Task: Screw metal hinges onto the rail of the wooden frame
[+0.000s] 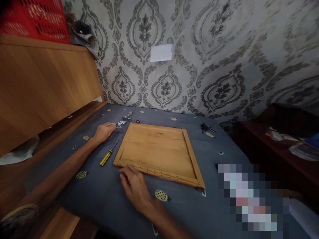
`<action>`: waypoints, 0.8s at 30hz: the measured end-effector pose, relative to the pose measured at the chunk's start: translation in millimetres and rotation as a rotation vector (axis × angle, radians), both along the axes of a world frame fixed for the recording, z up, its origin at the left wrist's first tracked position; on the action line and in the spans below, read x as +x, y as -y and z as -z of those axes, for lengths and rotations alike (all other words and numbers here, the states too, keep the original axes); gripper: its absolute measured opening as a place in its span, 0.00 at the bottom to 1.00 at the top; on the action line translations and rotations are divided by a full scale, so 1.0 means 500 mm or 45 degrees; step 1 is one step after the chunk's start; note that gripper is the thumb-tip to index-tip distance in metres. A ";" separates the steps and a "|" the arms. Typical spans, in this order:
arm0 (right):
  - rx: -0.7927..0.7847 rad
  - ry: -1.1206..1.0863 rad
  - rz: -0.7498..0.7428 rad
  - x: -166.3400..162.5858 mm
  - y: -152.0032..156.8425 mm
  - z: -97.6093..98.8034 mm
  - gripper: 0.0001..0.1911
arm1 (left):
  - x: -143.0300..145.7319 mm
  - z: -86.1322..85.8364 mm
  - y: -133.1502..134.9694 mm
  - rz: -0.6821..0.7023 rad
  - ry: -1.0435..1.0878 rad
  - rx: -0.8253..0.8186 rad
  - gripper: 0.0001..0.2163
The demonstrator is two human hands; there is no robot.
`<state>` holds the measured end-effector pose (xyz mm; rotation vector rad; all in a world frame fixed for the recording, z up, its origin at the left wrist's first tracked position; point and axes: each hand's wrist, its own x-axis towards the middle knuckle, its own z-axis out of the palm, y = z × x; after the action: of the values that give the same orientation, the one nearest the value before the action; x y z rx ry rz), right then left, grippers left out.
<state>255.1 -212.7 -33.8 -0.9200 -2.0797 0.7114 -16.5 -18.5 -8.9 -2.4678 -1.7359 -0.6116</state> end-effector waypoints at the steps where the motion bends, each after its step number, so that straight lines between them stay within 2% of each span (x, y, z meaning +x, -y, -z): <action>1: -0.003 0.004 -0.003 0.000 0.000 0.000 0.11 | 0.001 -0.003 0.003 -0.003 0.040 0.013 0.11; 4: 0.005 -0.008 -0.006 0.002 -0.003 -0.002 0.11 | 0.004 -0.020 0.016 0.019 0.177 0.033 0.11; 7: 0.068 -0.059 0.025 0.009 -0.009 -0.008 0.11 | 0.011 -0.047 0.039 0.116 0.318 -0.024 0.09; 11: 0.152 -0.140 0.159 0.025 -0.019 -0.017 0.12 | 0.033 -0.080 0.090 0.350 0.469 -0.322 0.09; 14: 0.225 -0.179 0.247 0.034 -0.023 -0.016 0.17 | 0.062 -0.096 0.131 0.515 0.522 -0.570 0.11; 19: 0.230 -0.053 0.213 0.037 -0.018 -0.008 0.18 | 0.108 -0.101 0.169 0.723 0.621 -0.974 0.12; 24: 0.119 0.121 0.181 0.033 -0.016 -0.001 0.13 | 0.123 -0.088 0.181 0.825 0.631 -1.087 0.10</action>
<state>271.5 -204.7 -33.5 -1.0547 -2.0867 0.5007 45.0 -108.8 34.9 -3.8364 -1.4822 -0.6428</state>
